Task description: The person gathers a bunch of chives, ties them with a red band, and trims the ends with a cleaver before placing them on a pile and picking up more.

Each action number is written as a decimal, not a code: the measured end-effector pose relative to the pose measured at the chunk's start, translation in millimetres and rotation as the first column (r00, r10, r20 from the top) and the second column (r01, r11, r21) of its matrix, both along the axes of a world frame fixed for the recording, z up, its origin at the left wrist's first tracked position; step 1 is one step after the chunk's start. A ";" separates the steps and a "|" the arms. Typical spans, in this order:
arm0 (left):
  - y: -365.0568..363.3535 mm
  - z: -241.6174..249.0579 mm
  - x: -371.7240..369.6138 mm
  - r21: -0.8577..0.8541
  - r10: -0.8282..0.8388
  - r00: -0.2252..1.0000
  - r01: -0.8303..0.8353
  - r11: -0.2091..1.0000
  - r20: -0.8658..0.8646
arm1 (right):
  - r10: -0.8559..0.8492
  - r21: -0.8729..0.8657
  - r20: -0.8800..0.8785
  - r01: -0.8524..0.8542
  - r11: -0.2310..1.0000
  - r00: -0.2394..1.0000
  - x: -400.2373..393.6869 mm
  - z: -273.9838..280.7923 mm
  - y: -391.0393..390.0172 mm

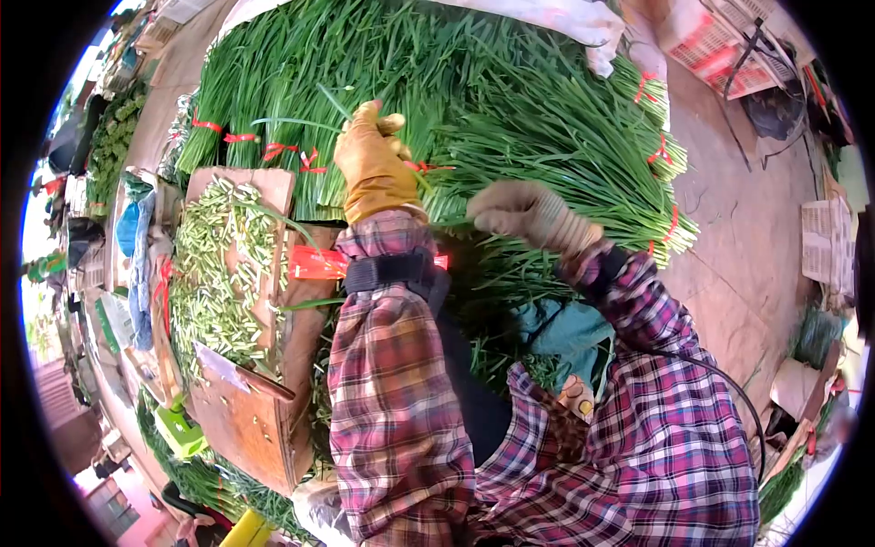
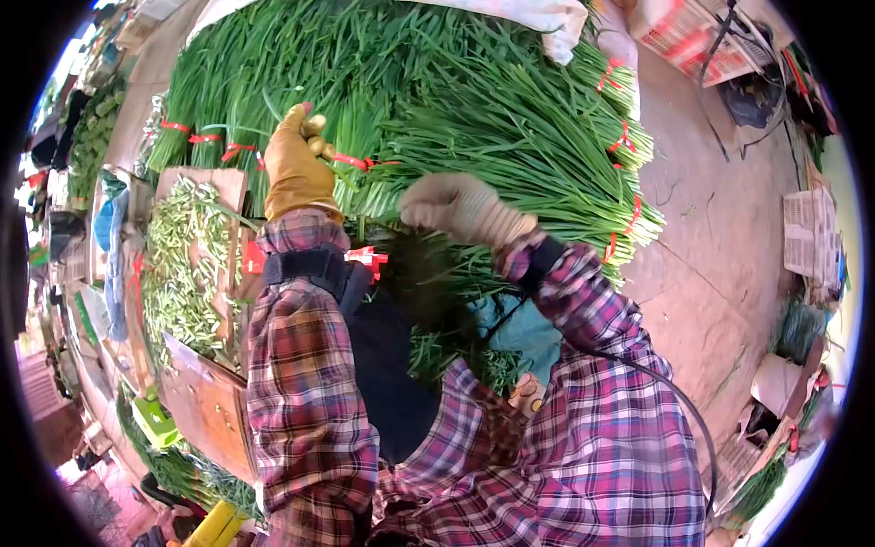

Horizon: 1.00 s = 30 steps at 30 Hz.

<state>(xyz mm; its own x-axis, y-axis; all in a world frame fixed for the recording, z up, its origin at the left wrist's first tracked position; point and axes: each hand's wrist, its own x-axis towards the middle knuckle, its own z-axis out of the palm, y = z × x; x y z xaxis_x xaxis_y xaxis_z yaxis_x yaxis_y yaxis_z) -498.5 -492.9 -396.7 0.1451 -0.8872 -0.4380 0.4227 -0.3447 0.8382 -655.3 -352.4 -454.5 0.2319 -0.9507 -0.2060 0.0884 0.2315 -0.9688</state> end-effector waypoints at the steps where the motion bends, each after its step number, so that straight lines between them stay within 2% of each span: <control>1: 2.0 2.7 -0.5 0.004 -0.006 1.000 0.006 1.000 0.022 | -0.037 -0.337 -0.308 -0.073 0.939 0.951 -2.2 8.0 -9.5; 2: 1.7 1.8 0.9 0.005 -0.004 1.000 0.004 1.000 0.023 | -0.180 -0.595 -0.553 -0.234 0.769 0.813 -5.3 13.9 -18.0; 3: 0.8 -1.9 0.9 0.010 -0.013 1.000 0.013 1.000 0.019 | -0.182 -0.593 -0.552 -0.230 0.771 0.814 -8.6 14.2 -25.1; 5: -2.4 -10.7 2.2 0.025 -0.022 1.000 0.023 0.999 -0.017 | -0.202 -0.341 -0.656 -0.047 0.939 0.727 -14.5 15.0 -41.6; 6: -1.3 -11.3 1.9 0.024 -0.018 1.000 0.018 1.000 -0.019 | -0.199 -0.342 -0.656 -0.052 0.938 0.728 -13.0 15.0 -49.8; 7: 0.3 -12.1 -1.0 0.027 -0.018 1.000 0.018 0.999 0.011 | -0.162 -0.237 -0.856 -0.094 0.967 0.492 -10.5 15.3 -58.3; 8: 2.2 -13.1 -5.4 0.030 -0.026 0.999 0.025 0.999 0.040 | -0.103 -0.125 -0.972 -0.095 0.988 0.209 -11.0 14.7 -63.9; 9: 7.2 -14.2 -10.2 0.030 -0.039 0.998 0.038 0.999 0.042 | -0.345 -0.373 -0.926 -0.221 0.901 0.155 -12.8 -16.2 -62.8; 10: 11.3 -17.2 -13.7 0.030 -0.055 0.998 0.054 0.998 0.033 | -0.279 -0.257 -0.959 -0.254 0.932 -0.051 -7.2 -22.8 -66.3; 12: 18.7 -22.8 -20.6 0.118 -0.213 0.972 0.202 0.972 0.097 | -0.369 -0.381 -0.925 -0.231 0.895 0.093 -11.5 -34.7 -62.0; 13: 23.0 -20.4 -23.1 0.188 -0.323 0.936 0.295 0.937 0.141 | -0.561 -0.576 -0.817 -0.127 0.808 0.138 -9.4 -23.5 -54.5; 14: 27.7 -20.7 -25.4 0.216 -0.409 0.899 0.373 0.903 0.157 | -0.559 -0.573 -0.819 -0.125 0.810 0.129 -12.9 -12.8 -48.1; 16: 34.0 -16.0 -36.3 0.316 -0.574 0.803 0.508 0.801 0.163 | -0.682 -0.703 -0.678 0.027 0.710 0.273 -21.1 5.0 -34.2; 18: 44.9 -10.0 -50.0 0.253 -0.667 0.731 0.625 0.738 0.142 | -0.691 -0.713 -0.674 0.012 0.701 0.261 -23.9 13.4 -21.9; 20: 54.7 -12.8 -63.1 0.177 -0.691 0.708 0.669 0.722 0.144 | -0.627 -0.646 -0.761 -0.105 0.756 0.167 -21.2 19.6 -17.5; 22: 60.9 -8.7 -70.0 0.024 -0.588 0.798 0.590 0.807 0.134 | -0.651 -0.669 -0.731 -0.030 0.742 0.202 -21.9 28.5 -11.5; 23: 60.7 -13.9 -72.0 -0.023 -0.506 0.858 0.510 0.860 0.094 | -0.715 -0.735 -0.646 0.036 0.677 0.266 -24.9 36.6 -6.3; 24: 57.1 -17.9 -68.1 -0.040 -0.488 0.869 0.492 0.869 0.080 | -0.771 -0.787 -0.549 0.109 0.607 0.323 -29.6 42.1 -2.0; 25: 52.6 -20.5 -63.8 -0.028 -0.449 0.891 0.451 0.892 0.066 | -0.769 -0.771 -0.565 0.142 0.621 0.298 -41.9 40.0 4.6; 28: 38.6 -37.9 -47.2 0.020 -0.365 0.931 0.365 0.931 0.011 | -0.790 -0.582 -0.504 0.539 0.609 0.349 -95.3 5.1 32.1; 29: 38.8 -38.4 -48.2 0.010 -0.344 0.939 0.344 0.939 0.006 | -0.691 -0.339 -0.605 0.657 0.673 0.396 -109.7 -2.5 39.7; 30: 38.2 -40.3 -51.6 -0.002 -0.330 0.944 0.330 0.944 0.000 | -0.694 -0.342 -0.608 0.661 0.667 0.386 -123.2 -16.4 44.6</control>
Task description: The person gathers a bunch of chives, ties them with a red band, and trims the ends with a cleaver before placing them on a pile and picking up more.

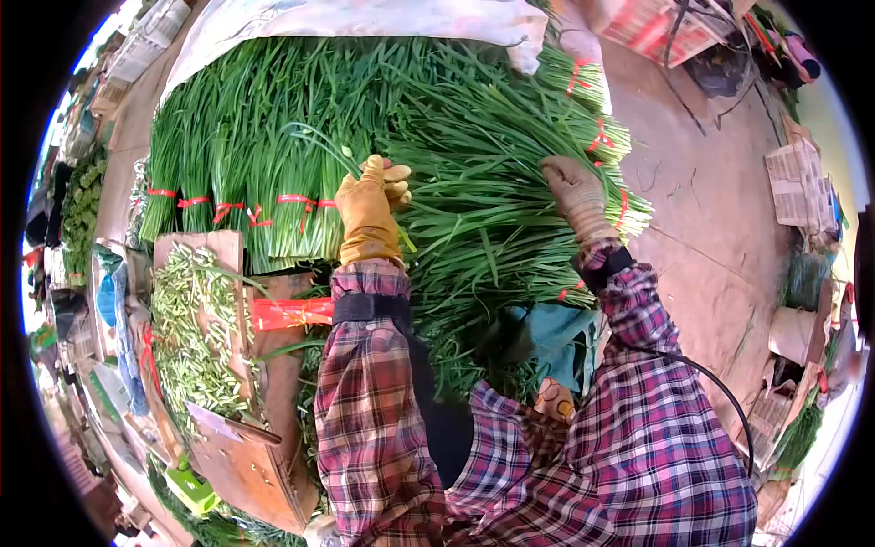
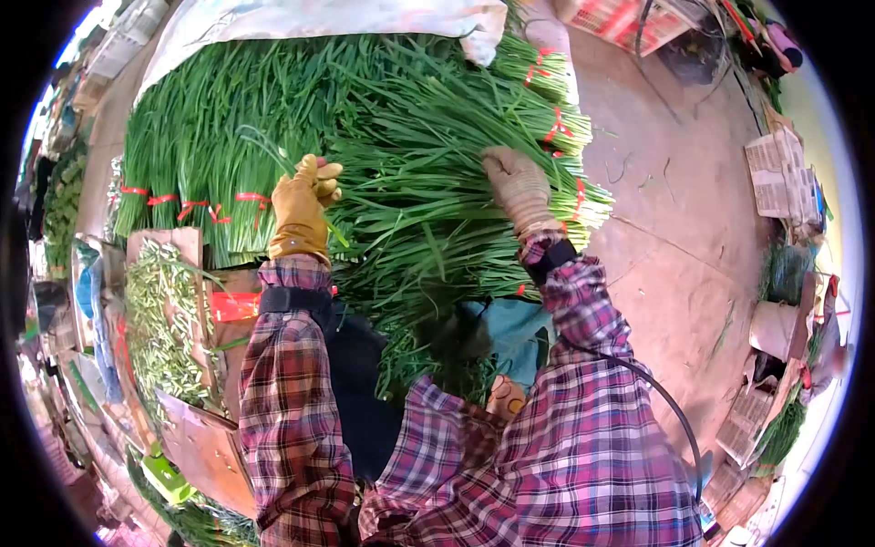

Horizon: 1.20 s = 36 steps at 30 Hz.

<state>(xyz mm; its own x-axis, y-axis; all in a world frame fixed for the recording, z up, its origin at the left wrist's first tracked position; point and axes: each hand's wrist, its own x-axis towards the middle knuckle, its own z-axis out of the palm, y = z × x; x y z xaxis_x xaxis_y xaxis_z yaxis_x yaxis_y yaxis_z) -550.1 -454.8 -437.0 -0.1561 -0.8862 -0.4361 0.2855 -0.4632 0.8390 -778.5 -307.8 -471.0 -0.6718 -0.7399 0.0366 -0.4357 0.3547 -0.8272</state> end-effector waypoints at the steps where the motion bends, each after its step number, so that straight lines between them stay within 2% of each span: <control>1: -0.5 4.7 -3.9 0.001 -0.008 1.000 0.008 1.000 -0.003 | 0.068 0.141 -0.090 -0.055 0.988 0.994 -9.3 -12.6 2.1; 2: -2.2 9.7 -5.6 -0.076 -0.027 0.999 0.029 0.997 0.017 | 0.150 0.285 -0.162 -0.100 0.953 0.975 -16.3 -26.0 4.7; 3: -2.6 14.3 -6.6 -0.152 -0.045 0.998 0.051 0.987 0.040 | 0.196 0.265 -0.087 -0.167 0.950 0.977 -15.3 -27.4 7.2; 5: -2.3 17.5 -7.3 -0.159 -0.056 0.996 0.066 0.985 0.072 | 0.231 0.218 -0.079 -0.210 0.953 0.970 -25.8 -67.3 1.4; 8: -3.8 14.3 -3.6 -0.155 -0.063 0.991 0.081 0.985 0.117 | 0.224 0.162 0.024 -0.224 0.961 0.974 -27.2 -72.6 -17.2; 9: -3.9 12.4 -1.4 -0.130 -0.075 0.990 0.091 0.987 0.118 | 0.205 0.226 -0.192 -0.160 0.961 0.960 -16.1 -38.7 -17.1; 10: -4.1 10.6 0.5 -0.103 -0.088 0.989 0.100 0.990 0.116 | 0.193 0.275 -0.402 -0.083 0.958 0.895 -10.3 -20.4 -17.0; 11: -5.6 9.2 1.0 -0.067 -0.072 0.987 0.082 0.994 0.142 | 0.162 0.221 -0.421 -0.072 0.973 0.893 -14.5 -30.9 -14.7; 12: -6.5 6.5 2.5 -0.065 -0.071 0.987 0.081 0.995 0.141 | 0.163 0.223 -0.421 -0.073 0.972 0.892 -16.6 -39.8 -13.4; 14: -8.4 2.2 6.1 -0.006 -0.015 0.990 0.016 1.000 0.138 | 0.082 0.056 -0.370 -0.066 0.996 0.926 -21.1 -54.6 -9.6; 15: -10.0 0.5 9.3 0.021 -0.010 0.995 0.008 1.000 0.096 | 0.080 0.057 -0.370 -0.063 0.996 0.926 -20.2 -47.4 -8.5; 17: -12.4 -3.2 13.6 0.031 -0.026 0.998 0.024 0.999 0.061 | 0.168 0.212 -0.466 -0.075 0.974 0.869 -18.9 -30.8 -7.1; 18: -12.3 -1.3 13.6 0.041 -0.040 0.999 0.039 0.998 0.025 | 0.168 0.212 -0.466 -0.075 0.974 0.868 -19.3 -30.7 -7.5; 20: -10.9 1.2 9.7 0.034 -0.021 0.997 0.018 0.999 0.072 | 0.210 0.305 -0.494 -0.058 0.951 0.844 -21.3 -29.7 -10.8; 21: -10.1 3.3 8.7 0.026 -0.002 0.993 -0.001 1.000 0.122 | 0.213 0.306 -0.496 -0.061 0.950 0.842 -21.4 -29.0 -11.7; 23: -11.6 1.9 11.2 0.019 -0.010 0.996 0.008 1.000 0.093 | 0.238 0.408 -0.437 -0.045 0.912 0.867 -22.0 -26.9 -12.4; 29: -9.8 3.9 8.9 -0.035 0.004 0.999 -0.003 0.999 0.038 | 0.393 0.522 -0.345 -0.174 0.835 0.853 -26.3 -11.6 -4.9; 30: -9.5 4.9 7.8 -0.062 0.006 0.999 -0.004 0.998 0.034 | 0.391 0.521 -0.349 -0.171 0.836 0.852 -26.3 -9.9 -3.9; 32: -8.2 5.8 3.9 -0.070 0.025 0.999 -0.022 0.997 0.047 | 0.427 0.459 -0.464 -0.202 0.865 0.776 -24.5 -8.6 -1.1; 36: -7.4 6.3 4.0 -0.104 0.052 0.997 -0.046 0.994 0.061 | 0.416 0.484 -0.452 -0.175 0.857 0.789 -27.7 -14.7 -2.7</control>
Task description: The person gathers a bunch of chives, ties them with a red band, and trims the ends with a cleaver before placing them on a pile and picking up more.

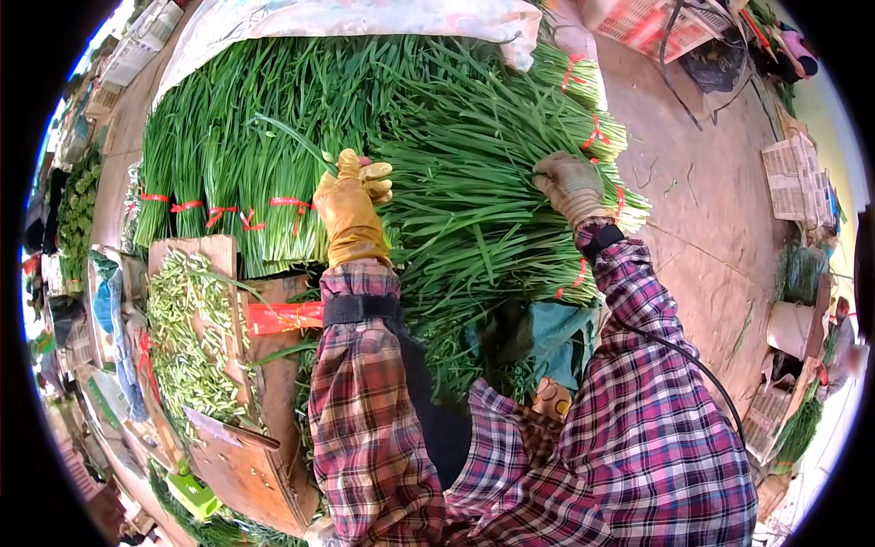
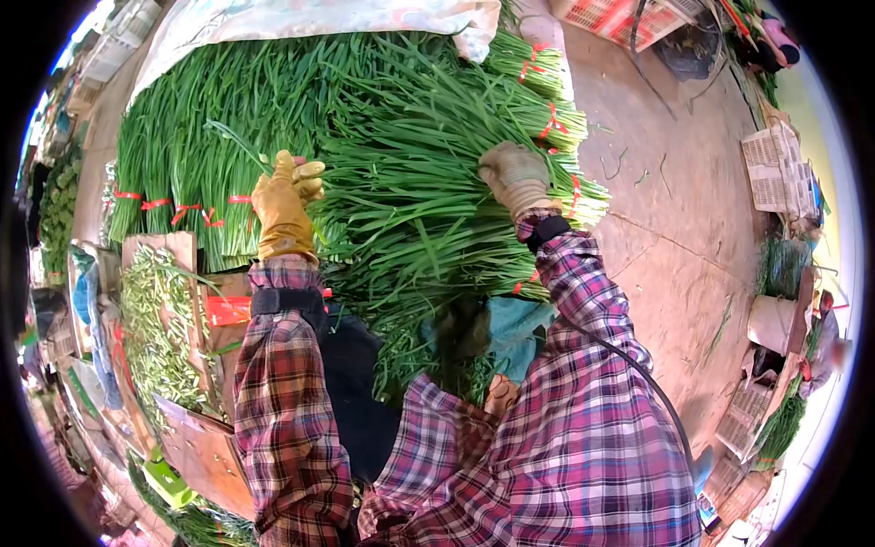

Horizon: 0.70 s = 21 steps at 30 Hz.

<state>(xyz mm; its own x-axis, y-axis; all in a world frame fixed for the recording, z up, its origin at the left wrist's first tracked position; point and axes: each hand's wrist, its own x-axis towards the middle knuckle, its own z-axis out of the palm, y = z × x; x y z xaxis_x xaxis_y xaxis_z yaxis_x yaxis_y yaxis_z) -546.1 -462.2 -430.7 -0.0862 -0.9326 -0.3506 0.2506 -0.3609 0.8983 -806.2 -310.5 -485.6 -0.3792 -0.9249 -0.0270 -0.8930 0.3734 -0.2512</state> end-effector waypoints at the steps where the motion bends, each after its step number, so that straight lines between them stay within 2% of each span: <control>1: -1.5 -1.0 0.8 0.000 0.000 1.000 0.000 1.000 0.002 | -0.002 0.025 -0.023 0.002 1.000 1.000 1.0 1.6 -1.6; 3: -2.5 -1.6 1.0 -0.001 -0.008 1.000 0.008 1.000 0.002 | -0.005 0.051 -0.046 0.007 0.999 0.999 3.7 5.7 -5.0; 5: -1.6 -1.6 -0.1 -0.018 -0.019 1.000 0.019 1.000 -0.012 | 0.020 0.159 -0.189 0.011 0.987 0.982 5.3 8.6 -11.2; 6: -1.0 1.3 -0.6 -0.037 -0.028 0.999 0.027 0.999 -0.026 | 0.020 0.158 -0.191 0.011 0.987 0.981 5.6 8.5 -13.8; 8: 2.2 6.7 -6.1 -0.049 -0.027 0.999 0.025 0.999 -0.029 | 0.053 0.257 -0.306 0.028 0.966 0.951 5.2 7.9 -18.9; 14: 2.6 9.1 -5.9 -0.069 -0.015 0.998 0.010 0.998 -0.063 | 0.029 0.367 -0.272 0.076 0.927 0.962 8.0 10.1 -24.8; 15: 2.7 7.4 -5.5 -0.067 -0.014 0.998 0.010 0.998 -0.066 | -0.018 0.372 -0.191 0.089 0.924 0.981 9.5 15.1 -25.5; 18: 1.8 2.4 -4.9 -0.040 -0.007 0.999 0.005 0.999 -0.042 | -0.053 0.366 -0.109 0.089 0.926 0.993 2.3 9.0 -24.1; 21: -0.8 0.8 -5.1 0.014 -0.094 0.993 0.095 0.995 -0.066 | -0.147 0.326 -0.082 0.166 0.931 0.986 0.4 12.0 -25.6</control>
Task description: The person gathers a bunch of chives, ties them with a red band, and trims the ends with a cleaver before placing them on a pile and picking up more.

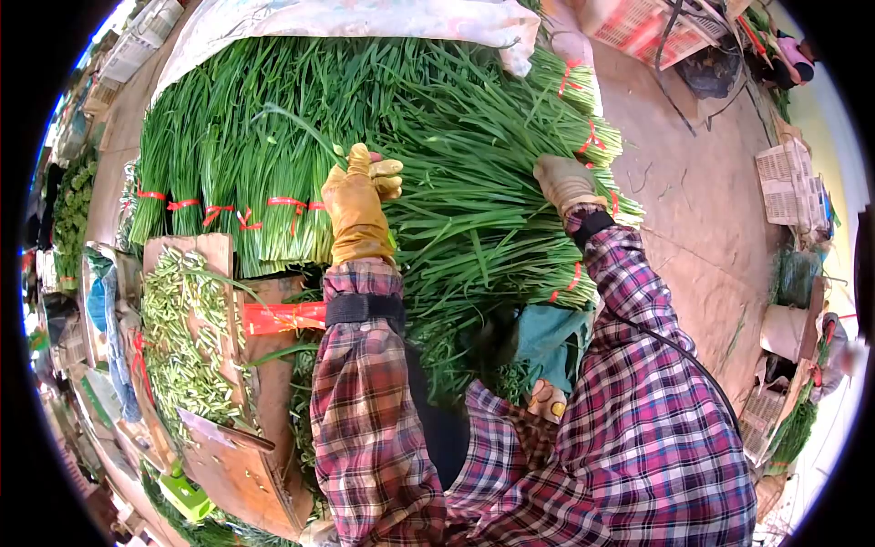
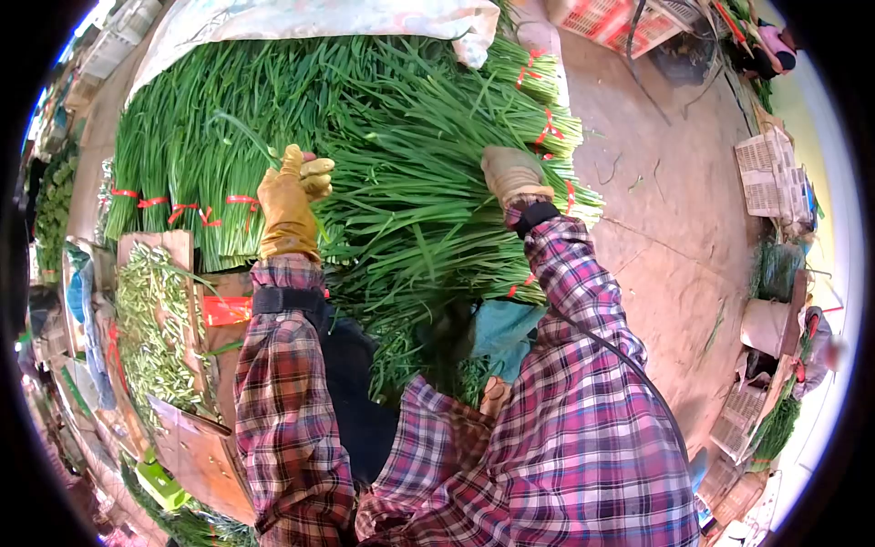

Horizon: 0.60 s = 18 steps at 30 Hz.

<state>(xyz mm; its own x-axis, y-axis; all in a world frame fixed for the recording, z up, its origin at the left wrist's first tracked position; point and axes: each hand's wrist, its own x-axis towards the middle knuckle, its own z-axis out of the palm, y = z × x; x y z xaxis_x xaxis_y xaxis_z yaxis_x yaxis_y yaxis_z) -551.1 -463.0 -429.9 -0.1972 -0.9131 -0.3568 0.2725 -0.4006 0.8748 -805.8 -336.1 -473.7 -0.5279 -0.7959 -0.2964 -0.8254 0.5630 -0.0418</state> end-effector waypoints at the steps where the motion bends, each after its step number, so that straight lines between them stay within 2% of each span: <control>1: -0.8 -3.6 1.5 0.000 0.001 1.000 -0.001 1.000 -0.003 | 0.001 0.000 -0.003 -0.001 1.000 1.000 -2.4 -6.7 -0.3; 3: -1.7 -1.3 2.9 0.022 -0.039 0.997 0.040 0.999 -0.067 | -0.142 -0.061 0.169 0.154 0.986 0.975 -21.1 -55.3 -3.2; 4: -0.8 -0.4 3.5 0.021 0.000 0.999 0.002 1.000 -0.053 | 0.072 -0.108 0.083 -0.063 0.992 0.994 -40.9 -94.5 1.6; 5: -0.7 -0.3 7.3 0.028 0.003 0.999 -0.002 1.000 -0.049 | 0.273 -0.144 -0.036 -0.275 0.951 0.961 -30.3 -82.6 -1.2; 6: -2.4 0.4 10.3 0.003 0.050 0.998 -0.050 0.999 -0.027 | 0.105 -0.205 0.137 -0.075 0.976 0.985 -25.6 -66.9 -0.3; 7: -4.3 2.5 12.7 -0.024 0.094 0.995 -0.095 0.995 -0.008 | -0.059 -0.230 0.310 0.136 0.964 0.949 -21.5 -48.3 2.1; 8: -8.1 1.5 15.9 -0.014 0.141 0.990 -0.141 0.990 0.018 | 0.027 -0.185 0.064 -0.015 0.983 0.998 4.3 1.8 3.4; 9: -11.9 1.7 19.2 -0.015 0.192 0.980 -0.192 0.981 0.045 | 0.028 -0.186 0.060 -0.016 0.982 0.998 8.0 13.3 5.7; 11: -25.4 -9.2 31.9 -0.090 0.206 0.964 -0.193 0.977 0.167 | 0.145 -0.327 -0.042 -0.151 0.933 0.988 11.6 24.4 9.2; 12: -24.9 -3.3 32.7 -0.092 0.203 0.965 -0.190 0.978 0.166 | 0.163 -0.348 -0.065 -0.175 0.921 0.985 11.0 31.2 9.3; 13: -24.3 3.4 35.4 -0.061 0.277 0.960 -0.274 0.960 0.040 | 0.161 -0.349 -0.064 -0.173 0.921 0.985 12.6 38.2 11.2; 14: -22.3 11.4 37.0 -0.020 0.350 0.933 -0.353 0.936 -0.084 | 0.198 -0.490 -0.047 -0.195 0.850 0.979 16.8 45.7 15.6; 15: -19.5 17.8 37.3 -0.021 0.348 0.934 -0.351 0.936 -0.085 | 0.236 -0.619 -0.037 -0.208 0.758 0.971 22.0 50.2 21.7; 16: -17.2 22.0 37.3 0.053 0.346 0.897 -0.346 0.937 -0.275 | 0.283 -0.698 -0.083 -0.258 0.668 0.956 30.2 47.7 29.3; 17: -15.2 24.9 36.6 0.125 0.346 0.821 -0.326 0.937 -0.454 | 0.334 -0.729 -0.009 -0.235 0.643 0.943 44.9 52.7 37.6; 18: -12.0 22.7 34.1 0.125 0.302 0.821 -0.276 0.953 -0.484 | 0.386 -0.756 0.062 -0.209 0.620 0.920 61.6 57.3 44.6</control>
<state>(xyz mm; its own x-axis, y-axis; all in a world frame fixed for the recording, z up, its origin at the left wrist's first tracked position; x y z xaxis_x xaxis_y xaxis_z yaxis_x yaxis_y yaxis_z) -517.0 -475.0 -407.2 -0.0878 -0.9406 -0.3278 0.7712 -0.2725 0.5753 -744.2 -291.5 -416.4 -0.2211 -0.9000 0.3756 -0.8637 0.0018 -0.5041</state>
